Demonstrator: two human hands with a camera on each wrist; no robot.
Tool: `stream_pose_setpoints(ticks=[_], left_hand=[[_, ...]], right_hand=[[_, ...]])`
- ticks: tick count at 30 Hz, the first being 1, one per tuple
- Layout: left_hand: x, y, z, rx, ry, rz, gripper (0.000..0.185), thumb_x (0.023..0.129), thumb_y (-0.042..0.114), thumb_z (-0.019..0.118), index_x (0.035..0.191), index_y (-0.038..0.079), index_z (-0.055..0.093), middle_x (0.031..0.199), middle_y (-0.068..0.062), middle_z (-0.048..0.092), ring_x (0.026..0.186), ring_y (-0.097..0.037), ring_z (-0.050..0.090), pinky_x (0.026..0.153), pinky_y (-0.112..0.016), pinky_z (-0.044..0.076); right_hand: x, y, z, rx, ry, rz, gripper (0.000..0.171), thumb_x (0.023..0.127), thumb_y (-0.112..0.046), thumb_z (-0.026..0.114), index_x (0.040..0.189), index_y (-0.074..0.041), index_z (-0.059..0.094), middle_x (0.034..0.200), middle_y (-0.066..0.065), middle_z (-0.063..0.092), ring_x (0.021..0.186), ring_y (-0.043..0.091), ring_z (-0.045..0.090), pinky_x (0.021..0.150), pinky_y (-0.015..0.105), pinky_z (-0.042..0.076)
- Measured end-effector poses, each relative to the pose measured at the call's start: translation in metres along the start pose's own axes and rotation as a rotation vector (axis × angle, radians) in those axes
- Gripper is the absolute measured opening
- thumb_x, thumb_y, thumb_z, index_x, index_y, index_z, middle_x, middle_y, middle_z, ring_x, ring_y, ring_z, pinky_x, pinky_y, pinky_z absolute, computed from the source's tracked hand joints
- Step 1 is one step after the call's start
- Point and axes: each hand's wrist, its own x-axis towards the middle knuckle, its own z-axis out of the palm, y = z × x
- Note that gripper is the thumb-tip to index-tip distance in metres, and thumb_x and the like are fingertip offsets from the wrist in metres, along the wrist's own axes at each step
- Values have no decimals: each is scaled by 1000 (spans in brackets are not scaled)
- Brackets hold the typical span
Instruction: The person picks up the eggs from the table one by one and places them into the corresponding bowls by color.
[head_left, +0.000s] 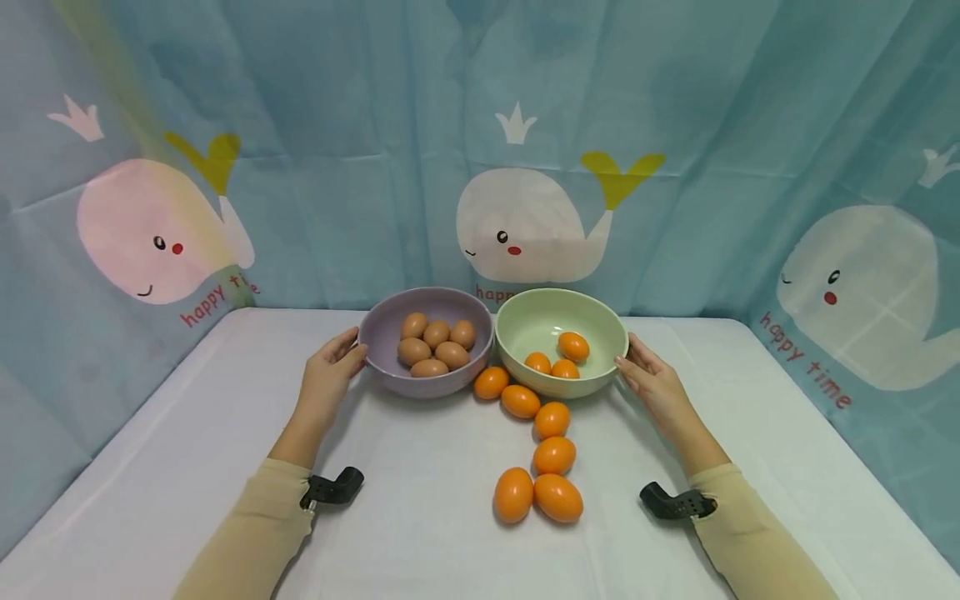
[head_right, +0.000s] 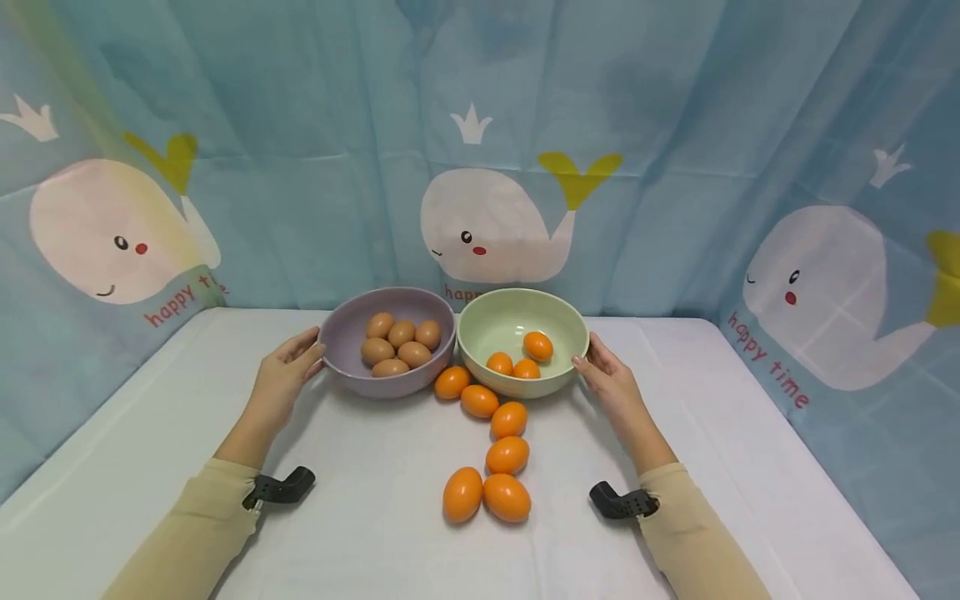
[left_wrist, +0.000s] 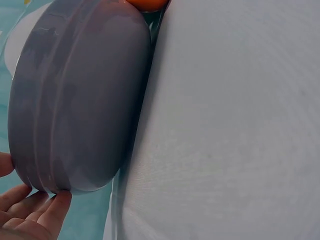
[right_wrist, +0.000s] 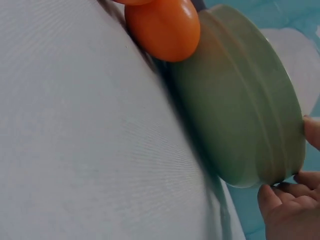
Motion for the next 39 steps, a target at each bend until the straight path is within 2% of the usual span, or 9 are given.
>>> stream_pose_setpoints(ticks=[6,10,13,16,21,26,33,37,39], left_hand=[[1,-2,-1,-14,-4,1,57,104,19,51,155,2,30,161,-14,30,147,-28,36,97,-7,45],[2,-2,1,-38,-14,-5,57,104,17,51,155,2,30,162,-15,29,147,-28,36,96,-6,45],[3,-2,1,-51,-12,0,56,104,16,51,154,1,31,161,-16,30,146,-29,37,95,-6,46],[4,-2,1,-53,-10,5,56,104,15,51,154,0,31,161,-17,31,145,-29,38,94,-6,46],[3,-3,0,-57,-11,-12,56,104,15,51,154,1,30,161,-16,31,146,-28,37,95,-7,46],[2,-2,0,-53,-22,-11,56,104,15,50,154,1,30,161,-16,31,146,-28,37,98,-9,46],[2,-2,0,-55,-21,0,55,104,13,50,154,0,31,160,-16,32,145,-28,39,97,-8,46],[3,-3,0,-62,-12,-5,54,104,13,50,154,1,32,160,-15,32,145,-27,39,96,-8,46],[2,-4,0,-71,-7,-12,54,104,13,50,154,1,32,160,-15,32,145,-28,39,95,-7,46]], right_hand=[[-9,-14,7,-163,129,52,74,100,-35,60,158,-8,24,164,10,27,150,23,31,114,25,36],[-19,-23,15,-177,227,106,70,99,-38,60,155,-8,32,161,9,35,143,21,42,114,29,39],[-26,-27,21,-160,274,108,69,98,-38,62,154,-8,36,161,8,36,138,15,47,113,28,40],[-35,-28,25,-186,297,104,68,96,-41,63,152,-11,39,159,5,39,126,2,53,108,18,43],[-48,-22,27,-202,232,96,67,97,-39,63,152,-8,40,157,8,42,103,-17,54,92,5,46],[-61,-14,32,-223,165,136,64,98,-34,63,150,-4,41,156,14,42,94,-20,55,86,4,47],[-75,-8,42,-266,82,184,60,97,-31,65,147,-4,46,153,15,47,99,-14,59,97,16,51],[-79,-8,50,-286,37,183,60,94,-33,67,144,-5,50,149,14,52,111,-1,62,101,25,52],[-80,-7,54,-288,15,183,59,94,-32,68,143,-5,51,147,14,54,117,9,63,104,31,51]])
